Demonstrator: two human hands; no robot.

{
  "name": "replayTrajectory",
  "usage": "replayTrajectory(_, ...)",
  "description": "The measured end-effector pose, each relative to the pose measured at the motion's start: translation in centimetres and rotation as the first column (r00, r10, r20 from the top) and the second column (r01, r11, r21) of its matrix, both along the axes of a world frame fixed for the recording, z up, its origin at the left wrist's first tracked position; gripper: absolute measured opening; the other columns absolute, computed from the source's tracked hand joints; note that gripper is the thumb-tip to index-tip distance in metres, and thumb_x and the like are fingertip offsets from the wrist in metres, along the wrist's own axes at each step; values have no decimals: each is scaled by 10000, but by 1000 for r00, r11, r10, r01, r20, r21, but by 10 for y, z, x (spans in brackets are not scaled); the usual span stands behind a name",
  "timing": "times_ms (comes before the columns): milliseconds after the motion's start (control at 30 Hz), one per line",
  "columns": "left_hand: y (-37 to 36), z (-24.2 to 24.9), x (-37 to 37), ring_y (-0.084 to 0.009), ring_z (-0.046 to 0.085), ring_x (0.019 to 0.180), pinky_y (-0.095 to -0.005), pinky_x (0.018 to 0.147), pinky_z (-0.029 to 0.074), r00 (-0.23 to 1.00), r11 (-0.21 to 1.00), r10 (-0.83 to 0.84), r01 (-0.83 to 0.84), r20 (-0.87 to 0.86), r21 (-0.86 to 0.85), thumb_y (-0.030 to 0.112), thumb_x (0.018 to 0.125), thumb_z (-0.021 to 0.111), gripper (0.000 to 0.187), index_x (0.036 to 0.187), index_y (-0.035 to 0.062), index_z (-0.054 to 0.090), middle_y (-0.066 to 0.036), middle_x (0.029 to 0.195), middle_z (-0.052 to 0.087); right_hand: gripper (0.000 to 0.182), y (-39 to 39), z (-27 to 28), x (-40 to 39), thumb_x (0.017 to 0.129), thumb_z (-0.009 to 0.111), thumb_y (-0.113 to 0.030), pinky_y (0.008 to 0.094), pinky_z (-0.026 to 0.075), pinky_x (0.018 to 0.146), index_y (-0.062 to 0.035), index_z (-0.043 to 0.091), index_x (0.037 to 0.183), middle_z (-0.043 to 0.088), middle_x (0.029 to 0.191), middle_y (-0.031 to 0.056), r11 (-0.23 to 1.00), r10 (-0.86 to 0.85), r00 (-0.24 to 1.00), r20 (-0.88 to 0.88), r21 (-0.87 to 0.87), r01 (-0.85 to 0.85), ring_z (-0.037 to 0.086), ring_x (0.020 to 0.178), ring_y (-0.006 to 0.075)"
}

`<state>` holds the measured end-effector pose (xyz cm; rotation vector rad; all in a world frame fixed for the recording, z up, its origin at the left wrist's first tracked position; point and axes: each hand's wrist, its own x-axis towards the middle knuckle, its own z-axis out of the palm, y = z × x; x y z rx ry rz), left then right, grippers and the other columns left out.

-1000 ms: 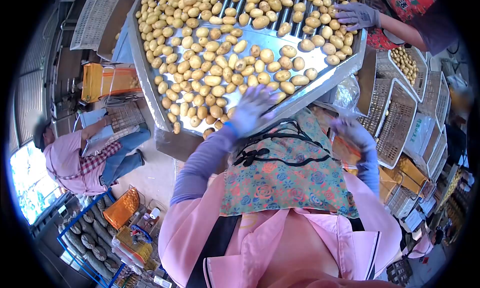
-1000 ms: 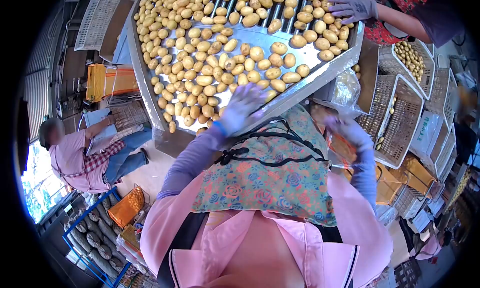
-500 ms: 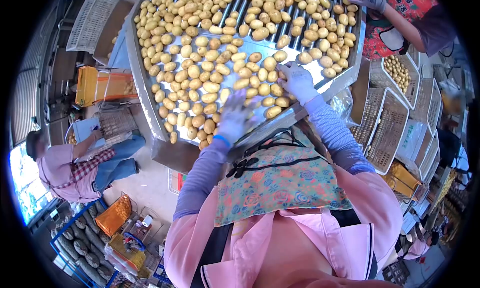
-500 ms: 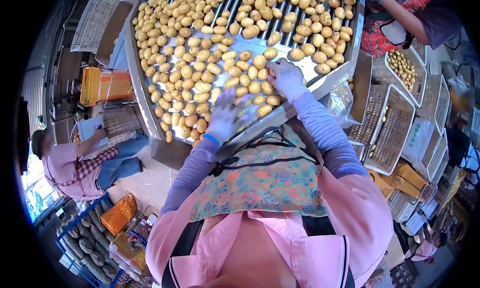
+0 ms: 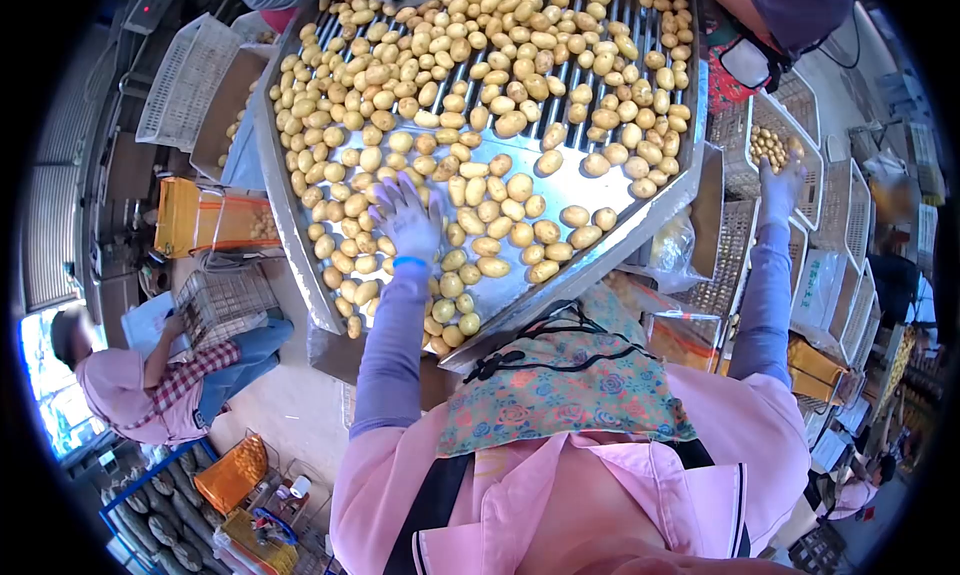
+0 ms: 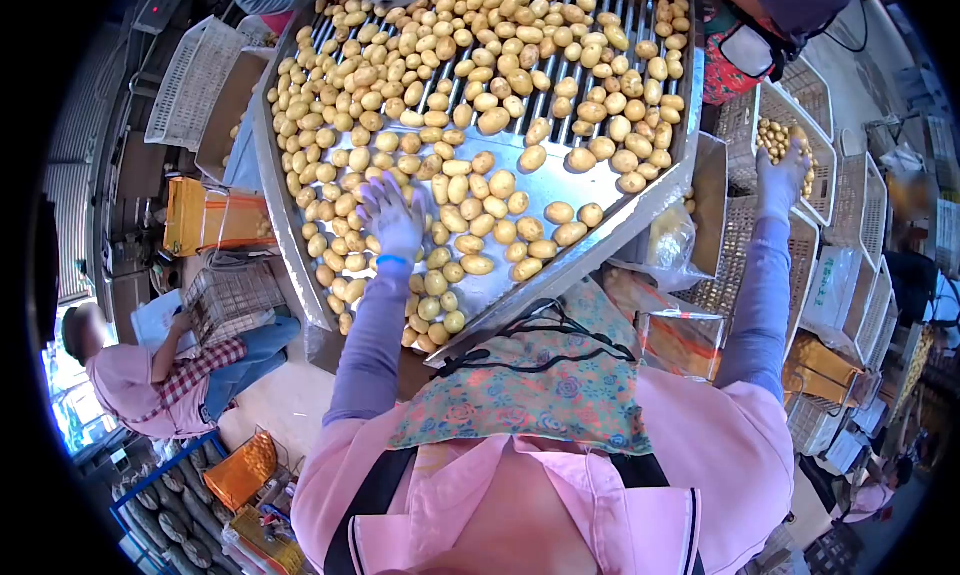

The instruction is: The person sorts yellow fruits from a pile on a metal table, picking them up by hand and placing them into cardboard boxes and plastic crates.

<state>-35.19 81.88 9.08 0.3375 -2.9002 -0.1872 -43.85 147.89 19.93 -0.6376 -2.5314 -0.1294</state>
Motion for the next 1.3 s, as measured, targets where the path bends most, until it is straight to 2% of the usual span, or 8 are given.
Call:
replayTrajectory(133,95,14,-25,-482,280,1416,-636,1149,170,954,973,-214,189,211,134,453,935,533,725,1512,59,341,-172,1520,398,558,-114,-33,-43,904,650,-414,389,356,1132,-161,543,1390,560,1372,141,565,714,693,-100,-503,-654,484,1321,343)
replayTrajectory(200,136,12,-3,-465,264,1429,-667,1157,117,877,898,-439,434,195,71,488,947,495,704,1504,81,359,-117,1529,402,627,-205,-10,-38,895,545,-617,557,184,1189,-359,468,1460,409,1525,150,918,374,736,564,-113,-380,317,1418,464)
replayTrajectory(367,64,39,99,-413,256,1461,-583,1202,103,630,637,-771,763,89,110,511,915,542,729,1483,78,399,-116,1532,403,671,-251,-63,-20,870,540,-649,634,162,1166,-358,450,1468,290,1571,215,777,620,725,299,-364,-514,222,1436,508)
replayTrajectory(433,20,83,92,-424,225,1465,-579,1192,138,659,841,-529,492,534,226,428,906,576,691,1482,87,407,-207,1522,370,635,-294,-38,20,873,588,-571,665,191,1137,-306,488,1442,318,1544,205,786,618,631,470,-335,-520,234,1436,491)
replayTrajectory(633,18,-12,39,-480,193,1459,-581,1184,100,997,997,65,-67,-44,-46,399,932,559,713,1506,33,347,-308,1502,344,544,-359,-71,10,847,654,-487,463,403,1077,-171,633,1289,672,1161,156,125,991,125,46,-645,-754,586,1200,333)
replayTrajectory(833,16,26,53,-443,277,1439,-577,1165,196,732,788,-612,530,300,315,464,903,579,739,1512,99,378,-206,1560,327,461,-233,-65,-191,856,633,-202,396,496,978,-138,609,1312,643,1232,161,783,605,762,233,-352,-514,637,1110,329)
replayTrajectory(1033,-7,-6,-47,-471,364,1378,-568,1159,190,999,974,16,-26,-46,-226,460,933,540,686,1500,101,398,-251,1490,421,596,-244,-60,-199,831,618,-205,425,462,1026,-231,494,1413,545,1368,171,748,624,453,636,-319,-583,546,1246,340)
replayTrajectory(1300,105,45,63,-387,346,1426,-630,1169,160,725,614,-685,629,-74,477,408,921,592,601,1428,104,480,-147,1492,447,331,-210,-35,-97,901,648,-350,376,515,858,-266,678,1220,694,1005,120,466,758,652,12,-709,-529,670,904,306)
